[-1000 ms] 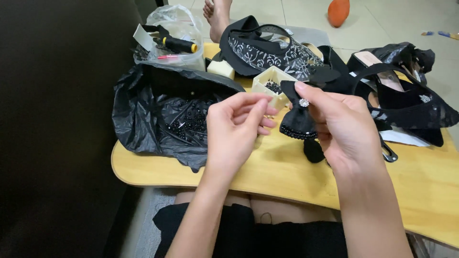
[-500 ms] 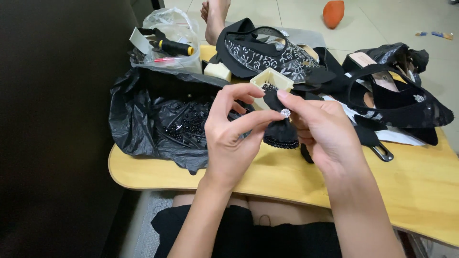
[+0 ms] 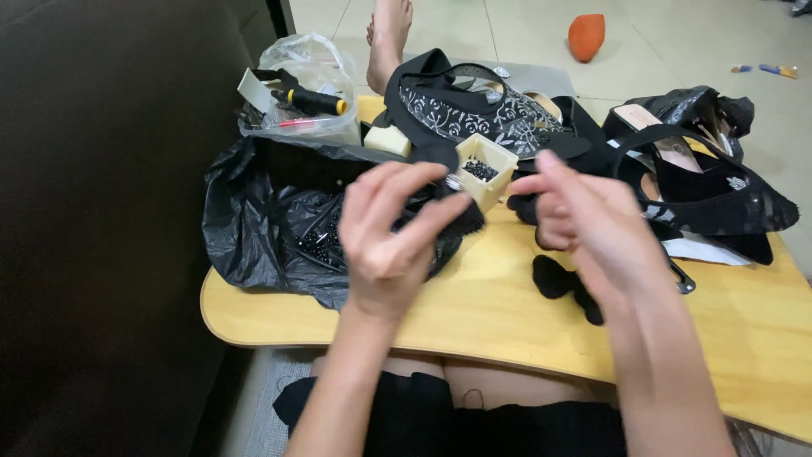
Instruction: A person is sewing small black beads onto a black fabric bow as part of a shoe decoration or repair task.
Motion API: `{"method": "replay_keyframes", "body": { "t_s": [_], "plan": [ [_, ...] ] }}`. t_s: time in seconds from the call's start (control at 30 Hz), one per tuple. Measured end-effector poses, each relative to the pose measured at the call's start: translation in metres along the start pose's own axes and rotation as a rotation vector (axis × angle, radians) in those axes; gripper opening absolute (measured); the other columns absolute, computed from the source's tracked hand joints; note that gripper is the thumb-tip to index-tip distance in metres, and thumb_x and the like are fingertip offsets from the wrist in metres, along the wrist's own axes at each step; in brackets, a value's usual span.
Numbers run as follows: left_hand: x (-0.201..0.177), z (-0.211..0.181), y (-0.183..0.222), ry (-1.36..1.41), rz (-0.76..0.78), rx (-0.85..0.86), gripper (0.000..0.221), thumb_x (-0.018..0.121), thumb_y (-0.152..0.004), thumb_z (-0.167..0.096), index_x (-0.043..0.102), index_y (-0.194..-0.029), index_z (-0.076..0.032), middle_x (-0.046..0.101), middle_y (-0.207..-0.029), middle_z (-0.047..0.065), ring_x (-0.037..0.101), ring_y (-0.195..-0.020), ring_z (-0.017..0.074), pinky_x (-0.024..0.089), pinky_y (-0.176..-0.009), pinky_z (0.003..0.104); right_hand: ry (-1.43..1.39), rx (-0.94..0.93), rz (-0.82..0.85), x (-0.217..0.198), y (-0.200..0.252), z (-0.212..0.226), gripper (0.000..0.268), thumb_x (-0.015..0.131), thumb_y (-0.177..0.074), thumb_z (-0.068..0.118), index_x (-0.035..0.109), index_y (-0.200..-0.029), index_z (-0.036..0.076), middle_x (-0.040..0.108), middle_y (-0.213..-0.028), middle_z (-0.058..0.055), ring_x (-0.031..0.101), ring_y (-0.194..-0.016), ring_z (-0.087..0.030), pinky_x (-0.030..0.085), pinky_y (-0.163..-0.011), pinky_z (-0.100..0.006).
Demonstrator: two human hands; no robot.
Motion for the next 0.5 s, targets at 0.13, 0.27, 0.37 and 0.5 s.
{"method": "replay_keyframes", "body": {
  "t_s": [0.13, 0.27, 0.37, 0.5],
  "plan": [
    [-0.012, 0.018, -0.012, -0.078, -0.080, 0.041, 0.024, 0.073, -0.080, 0.007, 0.084, -0.091, -0.011, 0.072, -0.112, 0.007, 0.062, -0.105, 0.0275, 0.055, -0.099, 0.043, 0.057, -0.122, -0.085, -0.054, -0.017, -0.007, 0.028, 0.051, -0.112, 0.020, 0.067, -0.114, -0.002, 0.042, -0.076, 0.001, 0.034, -0.067, -0.006, 0.031, -0.058, -0.023],
    [-0.023, 0.024, -0.026, -0.054, -0.036, 0.001, 0.026, 0.070, -0.075, 0.016, 0.081, -0.091, 0.000, 0.072, -0.117, 0.010, 0.065, -0.116, 0.0311, 0.053, -0.105, 0.043, 0.102, -0.153, -0.225, -0.085, -0.023, -0.014, 0.016, 0.049, -0.108, 0.008, 0.060, -0.118, 0.002, 0.048, -0.086, -0.002, 0.037, -0.071, -0.007, 0.034, -0.062, -0.022],
    [-0.028, 0.036, -0.029, 0.125, 0.035, -0.210, 0.027, 0.070, -0.074, 0.019, 0.075, -0.095, 0.002, 0.075, -0.114, 0.011, 0.070, -0.111, 0.0270, 0.056, -0.103, 0.037, 0.155, -0.162, -0.294, -0.105, -0.032, -0.027, 0.016, 0.047, -0.106, 0.003, 0.059, -0.114, 0.001, 0.050, -0.089, -0.004, 0.039, -0.070, -0.007, 0.036, -0.060, -0.022],
    [-0.022, 0.068, -0.012, 0.586, 0.294, -0.779, 0.019, 0.075, -0.083, 0.004, 0.074, -0.101, -0.001, 0.073, -0.088, 0.004, 0.065, -0.078, 0.0100, 0.056, -0.079, 0.022, 0.175, -0.217, -0.286, -0.117, -0.037, -0.035, 0.016, 0.045, -0.103, -0.002, 0.060, -0.104, -0.002, 0.049, -0.085, -0.004, 0.038, -0.069, -0.007, 0.035, -0.060, -0.021]
  ]
}}
Point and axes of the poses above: each hand's wrist, its own y-axis away from the middle knuckle, its own x-axis out of the palm, z = x × y, the point moved 4 cm from there along -y, towards the middle knuckle
